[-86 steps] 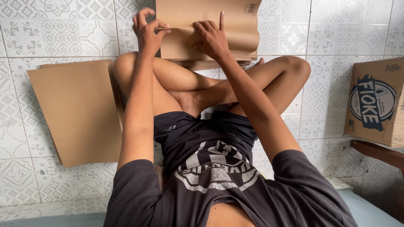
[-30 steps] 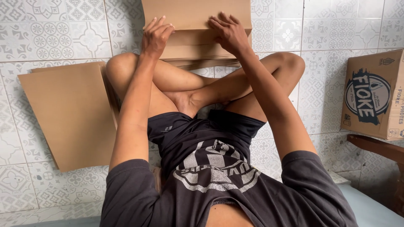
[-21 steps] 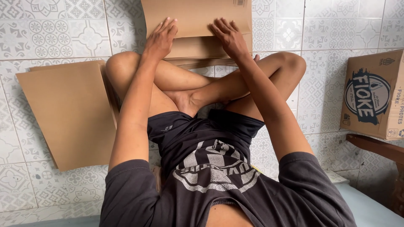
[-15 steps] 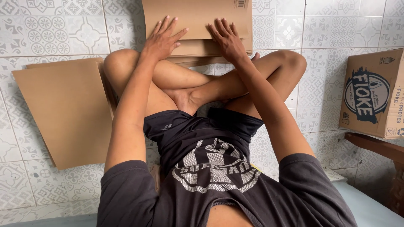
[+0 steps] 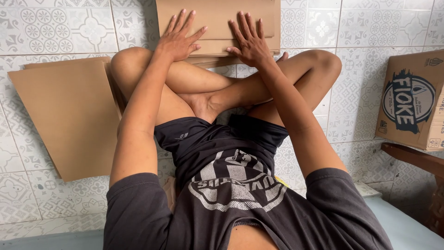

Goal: A person sits on the floor and manually folds brown paper bags from a stack, placing them aside once finished.

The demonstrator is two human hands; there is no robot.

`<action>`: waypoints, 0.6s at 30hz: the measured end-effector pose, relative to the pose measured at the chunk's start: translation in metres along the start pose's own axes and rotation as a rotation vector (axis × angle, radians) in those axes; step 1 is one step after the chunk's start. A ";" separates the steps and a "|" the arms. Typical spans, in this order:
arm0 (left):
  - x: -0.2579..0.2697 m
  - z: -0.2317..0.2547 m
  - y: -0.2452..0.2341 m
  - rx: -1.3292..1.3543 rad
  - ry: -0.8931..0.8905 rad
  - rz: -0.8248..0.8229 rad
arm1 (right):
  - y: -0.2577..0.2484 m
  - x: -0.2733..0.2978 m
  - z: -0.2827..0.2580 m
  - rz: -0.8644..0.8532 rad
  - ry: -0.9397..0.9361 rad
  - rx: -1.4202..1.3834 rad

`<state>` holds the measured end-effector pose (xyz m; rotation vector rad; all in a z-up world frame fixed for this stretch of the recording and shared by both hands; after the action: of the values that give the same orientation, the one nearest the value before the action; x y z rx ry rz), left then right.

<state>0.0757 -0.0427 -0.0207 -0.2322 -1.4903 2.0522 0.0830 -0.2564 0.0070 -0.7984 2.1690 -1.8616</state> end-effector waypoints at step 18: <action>-0.121 0.129 0.025 0.087 -0.086 0.117 | 0.011 -0.006 0.021 0.033 0.002 -0.020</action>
<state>0.1055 -0.2189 -0.0207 -0.2023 -1.4648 2.2400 0.0949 -0.2709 -0.0088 -0.7605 2.1920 -1.8286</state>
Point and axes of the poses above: each hand's wrist, its own x-axis away from the middle knuckle, its own y-axis out of the palm, z = x × y, the point moved 9 cm from there along -x, towards the middle knuckle, and after that the axes turned 4 degrees about y, right-handed, at the moved point
